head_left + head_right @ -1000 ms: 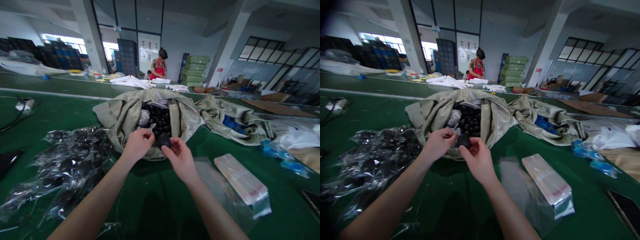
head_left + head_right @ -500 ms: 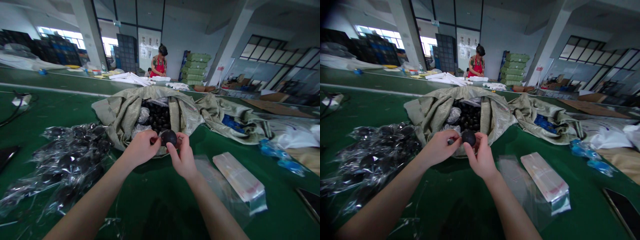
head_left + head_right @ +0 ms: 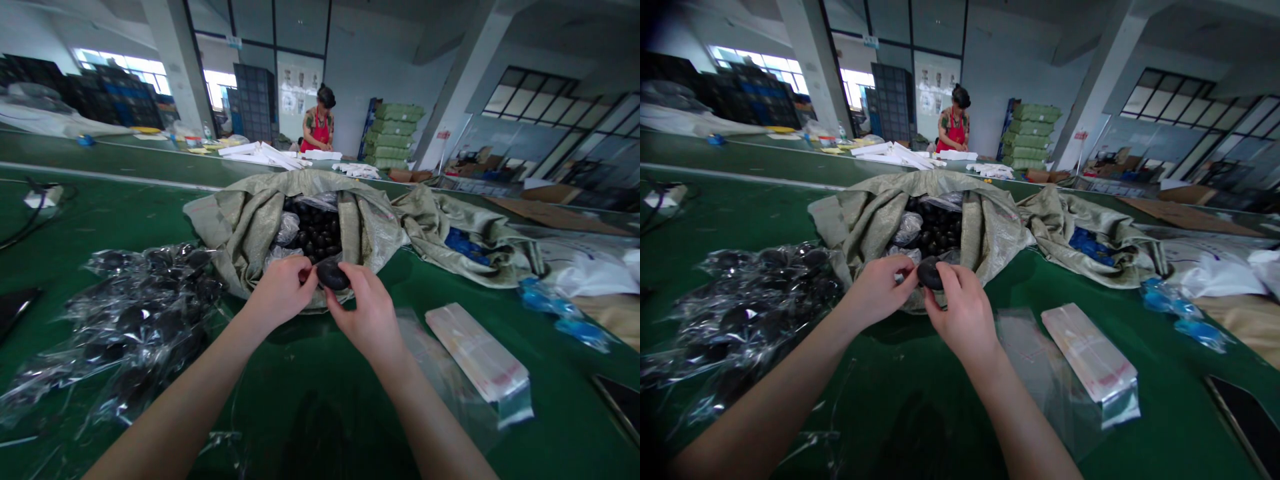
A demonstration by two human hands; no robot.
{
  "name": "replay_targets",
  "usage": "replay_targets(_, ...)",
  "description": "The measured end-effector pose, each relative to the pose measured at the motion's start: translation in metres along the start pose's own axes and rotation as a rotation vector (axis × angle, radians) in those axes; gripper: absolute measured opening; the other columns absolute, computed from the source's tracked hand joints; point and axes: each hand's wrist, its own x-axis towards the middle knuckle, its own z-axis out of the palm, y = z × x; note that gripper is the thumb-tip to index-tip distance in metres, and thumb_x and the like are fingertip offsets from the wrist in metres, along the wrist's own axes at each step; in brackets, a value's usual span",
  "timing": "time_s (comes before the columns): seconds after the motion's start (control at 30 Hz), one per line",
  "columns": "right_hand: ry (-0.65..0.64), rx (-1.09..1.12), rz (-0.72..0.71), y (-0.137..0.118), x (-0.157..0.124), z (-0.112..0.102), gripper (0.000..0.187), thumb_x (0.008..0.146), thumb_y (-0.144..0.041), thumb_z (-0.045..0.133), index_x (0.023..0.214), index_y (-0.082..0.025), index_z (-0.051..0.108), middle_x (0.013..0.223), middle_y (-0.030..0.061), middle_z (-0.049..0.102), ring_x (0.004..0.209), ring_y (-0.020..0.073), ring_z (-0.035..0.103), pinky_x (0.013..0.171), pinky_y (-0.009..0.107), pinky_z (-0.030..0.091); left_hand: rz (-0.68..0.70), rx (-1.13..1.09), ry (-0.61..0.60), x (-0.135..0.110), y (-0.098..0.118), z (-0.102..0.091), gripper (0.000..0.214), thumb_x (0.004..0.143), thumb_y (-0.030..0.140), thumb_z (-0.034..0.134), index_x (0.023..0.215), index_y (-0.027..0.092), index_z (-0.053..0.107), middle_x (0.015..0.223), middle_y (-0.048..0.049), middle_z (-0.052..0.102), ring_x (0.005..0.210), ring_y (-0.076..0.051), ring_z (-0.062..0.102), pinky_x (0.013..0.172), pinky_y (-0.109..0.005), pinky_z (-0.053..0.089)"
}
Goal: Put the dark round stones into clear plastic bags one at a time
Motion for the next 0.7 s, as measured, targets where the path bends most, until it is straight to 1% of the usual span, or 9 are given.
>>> replay_targets(0.13, 0.001, -0.034, 0.048, -0.005, 0.001, -0.002, 0.032, 0.087, -0.022, 0.058, 0.119, -0.017, 0.056, 0.103, 0.0128, 0.062, 0.100, 0.0253, 0.061, 0.088, 0.041, 0.054, -0.010, -0.011, -0.002, -0.001, 0.001, 0.001, 0.028, 0.090, 0.028, 0.047, 0.066, 0.017, 0.059, 0.066, -0.0016, 0.059, 0.061, -0.014, 0.053, 0.059, -0.027, 0.036)
replay_targets(0.3, -0.025, -0.052, 0.060, -0.005, 0.000, 0.001, 0.035, 0.085, -0.021, 0.060, 0.120, -0.016, 0.055, 0.102, 0.0123, 0.061, 0.098, 0.0254, 0.061, 0.087, 0.041, 0.054, 0.079, 0.065, 0.064, -0.002, 0.004, 0.002, 0.027, 0.090, 0.024, 0.047, 0.065, 0.017, 0.054, 0.068, -0.0021, 0.055, 0.064, -0.015, 0.052, 0.063, -0.028, 0.040)
replay_targets(0.4, -0.028, -0.067, 0.074, -0.005, -0.001, 0.004, 0.034, 0.083, -0.020, 0.063, 0.115, -0.012, 0.055, 0.099, 0.0127, 0.061, 0.097, 0.0262, 0.060, 0.088, 0.042, 0.053, 0.147, 0.087, 0.094, -0.003, 0.004, 0.004, 0.025, 0.090, 0.020, 0.046, 0.066, 0.017, 0.052, 0.074, -0.0042, 0.055, 0.073, -0.016, 0.055, 0.070, -0.030, 0.045)
replay_targets(0.5, -0.031, -0.095, 0.108, -0.004, -0.003, 0.006, 0.031, 0.082, -0.022, 0.066, 0.110, -0.012, 0.057, 0.098, 0.0130, 0.060, 0.096, 0.0270, 0.059, 0.087, 0.043, 0.053, 0.206, 0.100, 0.113, -0.004, 0.004, 0.006, 0.021, 0.089, 0.020, 0.047, 0.071, 0.016, 0.056, 0.085, -0.0073, 0.057, 0.085, -0.019, 0.056, 0.080, -0.033, 0.048)
replay_targets(0.6, -0.018, -0.108, 0.111, -0.003, -0.005, 0.008, 0.030, 0.080, -0.022, 0.066, 0.108, -0.013, 0.059, 0.103, 0.0146, 0.058, 0.100, 0.0284, 0.057, 0.088, 0.045, 0.052, 0.224, 0.135, 0.104, -0.005, 0.004, 0.008, 0.019, 0.089, 0.021, 0.049, 0.073, 0.016, 0.058, 0.089, -0.0084, 0.057, 0.088, -0.020, 0.056, 0.083, -0.036, 0.049)
replay_targets(0.7, 0.009, -0.086, 0.086, -0.001, -0.007, 0.012, 0.029, 0.081, -0.022, 0.065, 0.108, -0.014, 0.060, 0.117, 0.0181, 0.055, 0.110, 0.0304, 0.054, 0.093, 0.048, 0.050, 0.240, 0.187, 0.106, -0.006, 0.006, 0.011, 0.019, 0.089, 0.020, 0.049, 0.075, 0.015, 0.060, 0.091, -0.0091, 0.057, 0.089, -0.020, 0.055, 0.084, -0.037, 0.050)
